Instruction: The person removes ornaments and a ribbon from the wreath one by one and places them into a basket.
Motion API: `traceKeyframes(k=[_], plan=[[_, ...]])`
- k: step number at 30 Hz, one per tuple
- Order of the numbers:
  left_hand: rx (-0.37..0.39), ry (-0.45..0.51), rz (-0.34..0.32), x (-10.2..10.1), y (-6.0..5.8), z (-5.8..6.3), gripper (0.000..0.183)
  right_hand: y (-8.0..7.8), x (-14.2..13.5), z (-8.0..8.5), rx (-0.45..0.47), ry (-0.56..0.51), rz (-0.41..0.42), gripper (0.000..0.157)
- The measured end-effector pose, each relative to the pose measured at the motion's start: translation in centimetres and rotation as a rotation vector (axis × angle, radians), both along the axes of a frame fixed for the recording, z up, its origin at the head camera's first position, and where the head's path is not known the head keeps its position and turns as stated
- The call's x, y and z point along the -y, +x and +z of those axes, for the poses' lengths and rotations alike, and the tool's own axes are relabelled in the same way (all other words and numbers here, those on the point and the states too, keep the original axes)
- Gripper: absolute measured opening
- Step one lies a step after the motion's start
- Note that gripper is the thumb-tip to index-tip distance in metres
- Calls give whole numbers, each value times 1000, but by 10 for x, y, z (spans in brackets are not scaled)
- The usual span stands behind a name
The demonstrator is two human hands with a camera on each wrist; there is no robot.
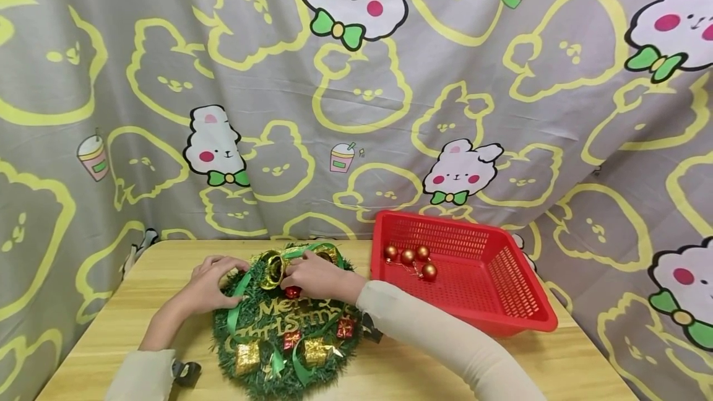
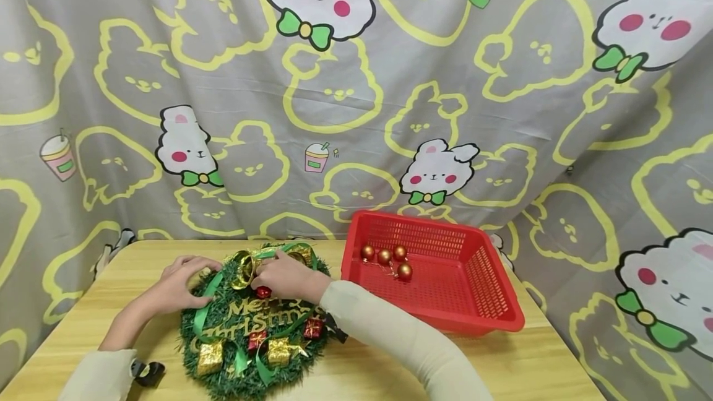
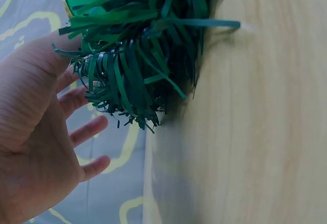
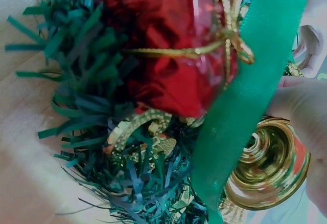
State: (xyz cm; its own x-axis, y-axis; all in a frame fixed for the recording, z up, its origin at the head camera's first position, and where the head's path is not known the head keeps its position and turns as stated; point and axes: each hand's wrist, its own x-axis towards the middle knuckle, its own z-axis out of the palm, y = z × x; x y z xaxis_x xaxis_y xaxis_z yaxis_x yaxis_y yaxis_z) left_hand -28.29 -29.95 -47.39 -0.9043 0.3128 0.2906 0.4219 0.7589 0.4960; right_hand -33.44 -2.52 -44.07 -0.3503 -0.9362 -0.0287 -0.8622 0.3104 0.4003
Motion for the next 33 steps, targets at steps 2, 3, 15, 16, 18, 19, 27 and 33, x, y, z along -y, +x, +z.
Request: traceKeyframes(k=[2, 3, 15, 16, 18, 19, 27, 33], plan=[[2, 0, -1, 0, 1, 0, 56, 1, -1, 0, 16, -4, 1, 42], [5, 0, -1, -1, 1, 0, 56, 1, -1, 1, 29, -7, 0, 42], [8, 9, -10, -1, 1, 1, 56, 2, -5, 9, 91, -45, 24, 35], [7, 7, -10, -1, 1, 1, 56, 2, -5, 10, 94, -50, 25, 35], [9, 7, -9, 0, 1, 1, 56, 2, -5, 11, 109, -59, 18, 35], [10, 7, -9, 0, 1, 1, 57, 2, -5, 12, 114, -63, 13, 35], [-2, 7, -7, 0, 0, 2, 57, 4, -5, 21, 183, -81, -22, 35], [1, -2, -14, 1, -2, -2, 58, 8, -7, 25, 244, -92, -40, 39]])
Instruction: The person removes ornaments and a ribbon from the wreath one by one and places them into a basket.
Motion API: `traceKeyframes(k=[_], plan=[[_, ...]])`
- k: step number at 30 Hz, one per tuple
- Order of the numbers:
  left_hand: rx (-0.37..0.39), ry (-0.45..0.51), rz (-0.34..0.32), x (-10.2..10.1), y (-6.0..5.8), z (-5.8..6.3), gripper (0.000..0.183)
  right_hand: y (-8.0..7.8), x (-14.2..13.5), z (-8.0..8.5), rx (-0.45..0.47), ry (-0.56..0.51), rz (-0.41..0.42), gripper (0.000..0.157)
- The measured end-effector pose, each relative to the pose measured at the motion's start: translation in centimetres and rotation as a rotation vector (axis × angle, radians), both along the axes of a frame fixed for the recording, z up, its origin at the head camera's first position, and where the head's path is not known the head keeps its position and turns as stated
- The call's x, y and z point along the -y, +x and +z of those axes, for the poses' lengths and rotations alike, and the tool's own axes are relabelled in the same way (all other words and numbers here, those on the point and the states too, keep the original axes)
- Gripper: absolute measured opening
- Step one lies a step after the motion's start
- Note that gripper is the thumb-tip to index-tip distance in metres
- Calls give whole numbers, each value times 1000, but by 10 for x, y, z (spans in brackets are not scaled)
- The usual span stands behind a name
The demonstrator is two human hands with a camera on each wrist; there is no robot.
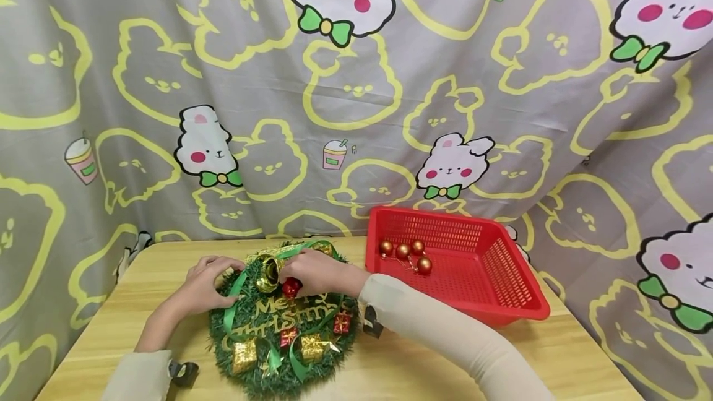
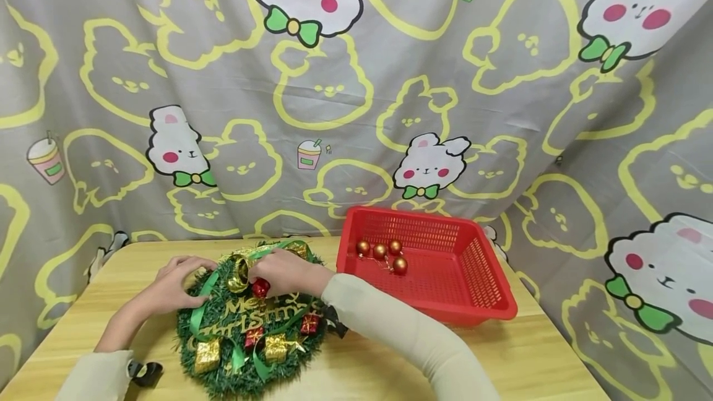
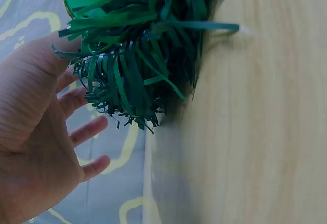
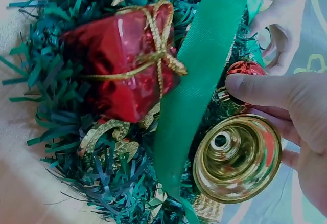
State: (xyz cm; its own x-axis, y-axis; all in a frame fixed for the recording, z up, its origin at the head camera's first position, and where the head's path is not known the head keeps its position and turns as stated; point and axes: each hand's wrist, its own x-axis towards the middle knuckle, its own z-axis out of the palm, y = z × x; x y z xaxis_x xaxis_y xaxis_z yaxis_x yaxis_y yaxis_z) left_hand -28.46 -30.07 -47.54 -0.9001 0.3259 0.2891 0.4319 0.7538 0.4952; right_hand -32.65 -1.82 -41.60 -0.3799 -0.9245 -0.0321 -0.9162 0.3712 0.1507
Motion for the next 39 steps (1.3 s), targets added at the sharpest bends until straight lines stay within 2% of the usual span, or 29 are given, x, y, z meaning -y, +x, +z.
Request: traceKeyframes(k=[7, 15, 20, 31, 34, 39], plan=[[8, 3, 0, -1, -4, 0, 57, -1, -6, 8, 76, -49, 22, 43], [-11, -18, 17, 2, 3, -2, 57, 3, -7, 19, 195, -79, 23, 42], [-10, -11, 32, 6, 7, -2, 58, 9, -8, 30, 221, -98, 33, 42], [11, 9, 20, -1, 15, -12, 60, 11, -30, 39, 316, -93, -35, 42], [-4, 4, 26, -2, 12, -12, 60, 8, -38, 48, 344, -99, -49, 42], [-9, 13, 28, -3, 8, -5, 60, 2, -54, 71, 385, -123, -61, 43]])
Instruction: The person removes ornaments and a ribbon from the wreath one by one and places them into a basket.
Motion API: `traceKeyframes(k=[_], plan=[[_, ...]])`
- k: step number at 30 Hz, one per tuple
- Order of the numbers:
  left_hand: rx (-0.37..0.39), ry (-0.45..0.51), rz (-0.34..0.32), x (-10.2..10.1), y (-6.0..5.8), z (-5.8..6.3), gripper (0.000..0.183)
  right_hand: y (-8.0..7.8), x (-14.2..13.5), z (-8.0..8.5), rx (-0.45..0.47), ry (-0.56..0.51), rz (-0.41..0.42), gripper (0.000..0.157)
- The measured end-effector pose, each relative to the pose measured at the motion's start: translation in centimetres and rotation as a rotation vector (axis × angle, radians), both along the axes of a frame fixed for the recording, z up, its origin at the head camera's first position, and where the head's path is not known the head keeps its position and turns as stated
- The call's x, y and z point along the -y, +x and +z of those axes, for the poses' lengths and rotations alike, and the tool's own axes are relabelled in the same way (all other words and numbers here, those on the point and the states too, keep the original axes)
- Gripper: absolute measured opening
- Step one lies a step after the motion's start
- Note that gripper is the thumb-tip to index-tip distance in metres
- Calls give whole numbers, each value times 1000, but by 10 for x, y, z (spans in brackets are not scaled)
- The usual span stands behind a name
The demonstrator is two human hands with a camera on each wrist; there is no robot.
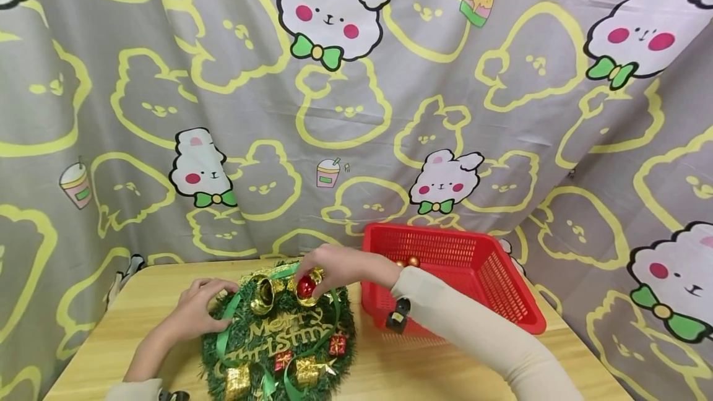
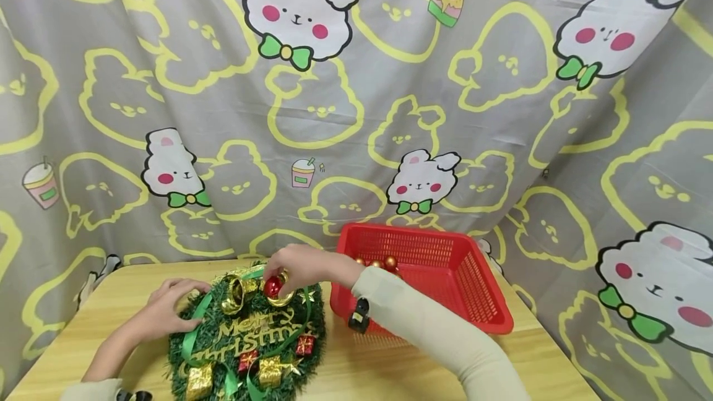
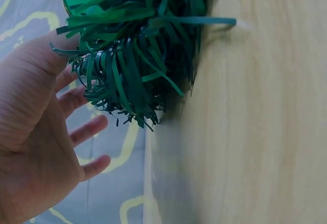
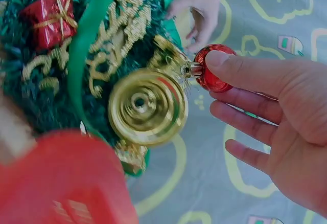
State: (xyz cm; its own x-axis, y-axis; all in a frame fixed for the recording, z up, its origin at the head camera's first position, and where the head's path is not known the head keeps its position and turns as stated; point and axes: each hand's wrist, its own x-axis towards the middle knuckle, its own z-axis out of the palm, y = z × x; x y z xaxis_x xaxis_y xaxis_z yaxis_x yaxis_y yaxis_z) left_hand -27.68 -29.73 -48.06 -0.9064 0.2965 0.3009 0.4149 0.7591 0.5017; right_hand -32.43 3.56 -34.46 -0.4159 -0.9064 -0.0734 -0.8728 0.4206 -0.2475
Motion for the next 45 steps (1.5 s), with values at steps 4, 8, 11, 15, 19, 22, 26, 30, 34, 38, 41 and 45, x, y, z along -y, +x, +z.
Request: traceKeyframes(k=[4, 8, 11, 15, 19, 22, 26, 30, 34, 38, 41, 45], plan=[[1, -4, 2, 1, 0, 1, 59, -5, -12, 13, 18, -22, -23, 44], [5, -8, 4, 2, 1, 1, 59, -10, -23, 20, 22, -34, -35, 41], [8, -9, 3, 2, 0, 2, 60, -14, -31, 23, 24, -32, -63, 39], [8, -6, 0, 1, 0, 3, 59, -19, -44, 27, 20, -37, -92, 39], [19, 3, -3, 0, 0, 2, 59, -24, -60, 32, 36, -53, -111, 38], [22, 2, -4, 0, 0, 2, 59, -28, -74, 36, 47, -62, -137, 38], [24, 2, -6, 0, -1, 3, 58, -36, -94, 38, 47, -66, -202, 40], [20, 5, -6, 1, -2, 5, 58, -45, -114, 39, 65, -75, -275, 38], [9, -3, -10, 1, -3, 8, 56, -54, -134, 37, 72, -82, -321, 37], [5, -5, -10, 1, -3, 8, 56, -63, -149, 27, 54, -83, -347, 35], [8, -7, -10, 1, -3, 7, 56, -69, -157, 16, 55, -71, -374, 33], [10, -6, -12, 0, -2, 7, 56, -74, -162, 2, 35, -64, -380, 33]])
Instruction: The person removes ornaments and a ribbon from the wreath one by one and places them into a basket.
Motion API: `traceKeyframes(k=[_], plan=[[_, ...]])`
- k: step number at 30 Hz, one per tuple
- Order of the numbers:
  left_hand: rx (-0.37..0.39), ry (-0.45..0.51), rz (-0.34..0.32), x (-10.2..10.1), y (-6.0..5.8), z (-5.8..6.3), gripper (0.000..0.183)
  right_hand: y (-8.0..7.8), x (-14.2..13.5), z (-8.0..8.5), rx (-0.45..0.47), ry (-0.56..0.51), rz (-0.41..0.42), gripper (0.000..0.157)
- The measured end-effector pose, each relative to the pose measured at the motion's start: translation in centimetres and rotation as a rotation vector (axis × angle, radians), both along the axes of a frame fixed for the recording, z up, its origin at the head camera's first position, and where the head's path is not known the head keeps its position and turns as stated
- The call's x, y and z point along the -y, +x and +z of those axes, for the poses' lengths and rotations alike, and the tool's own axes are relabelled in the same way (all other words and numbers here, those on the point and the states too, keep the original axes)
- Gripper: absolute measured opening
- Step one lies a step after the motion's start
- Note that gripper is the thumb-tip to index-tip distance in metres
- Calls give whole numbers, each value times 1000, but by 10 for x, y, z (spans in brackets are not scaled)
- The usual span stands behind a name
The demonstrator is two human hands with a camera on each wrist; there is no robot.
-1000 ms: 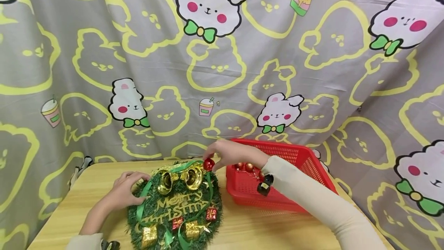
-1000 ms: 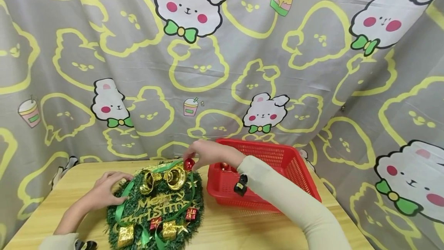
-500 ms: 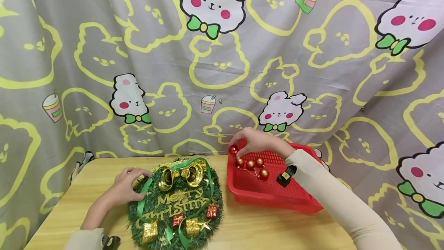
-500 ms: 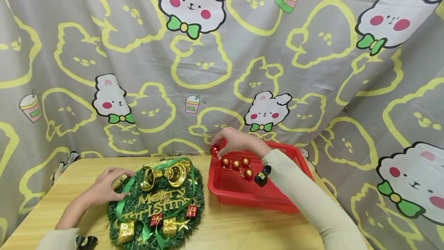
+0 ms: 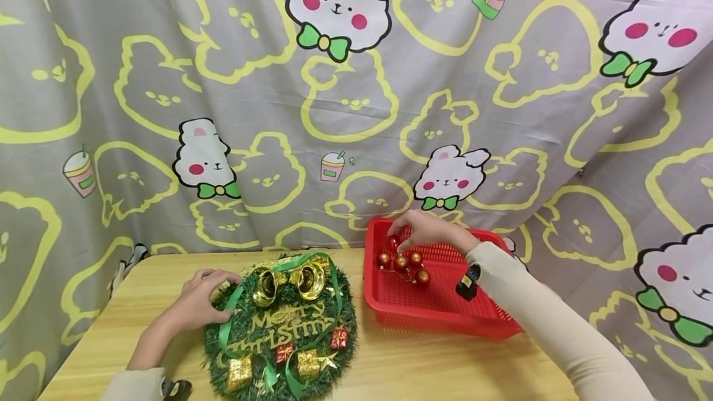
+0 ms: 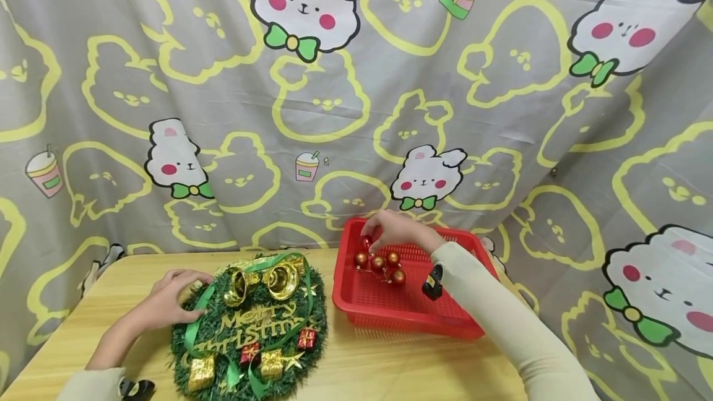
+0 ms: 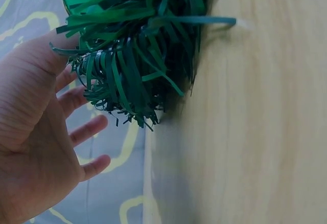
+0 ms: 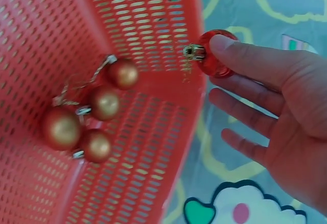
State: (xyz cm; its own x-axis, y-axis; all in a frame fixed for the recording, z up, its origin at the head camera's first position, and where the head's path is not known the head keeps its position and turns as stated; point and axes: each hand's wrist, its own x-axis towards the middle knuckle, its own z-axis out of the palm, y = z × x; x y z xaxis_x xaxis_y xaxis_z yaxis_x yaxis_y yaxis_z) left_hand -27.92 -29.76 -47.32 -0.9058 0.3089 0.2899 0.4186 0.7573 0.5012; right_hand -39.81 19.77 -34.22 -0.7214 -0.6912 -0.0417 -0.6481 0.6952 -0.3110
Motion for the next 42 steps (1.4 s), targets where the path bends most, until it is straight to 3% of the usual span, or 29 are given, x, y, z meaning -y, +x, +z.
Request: traceKeyframes(k=[9, 20, 32, 42], plan=[[1, -3, -2, -1, 0, 1, 57, -1, 1, -23, -8, -32, 39, 33], [-3, -15, -6, -2, 2, -4, 57, 1, -2, -53, 26, 57, 28, 37], [5, -11, 11, 0, 0, -1, 61, 1, -1, -57, 9, 81, 65, 39], [-11, -13, 4, -1, -1, -2, 59, 4, 8, -60, 32, 115, 36, 37]])
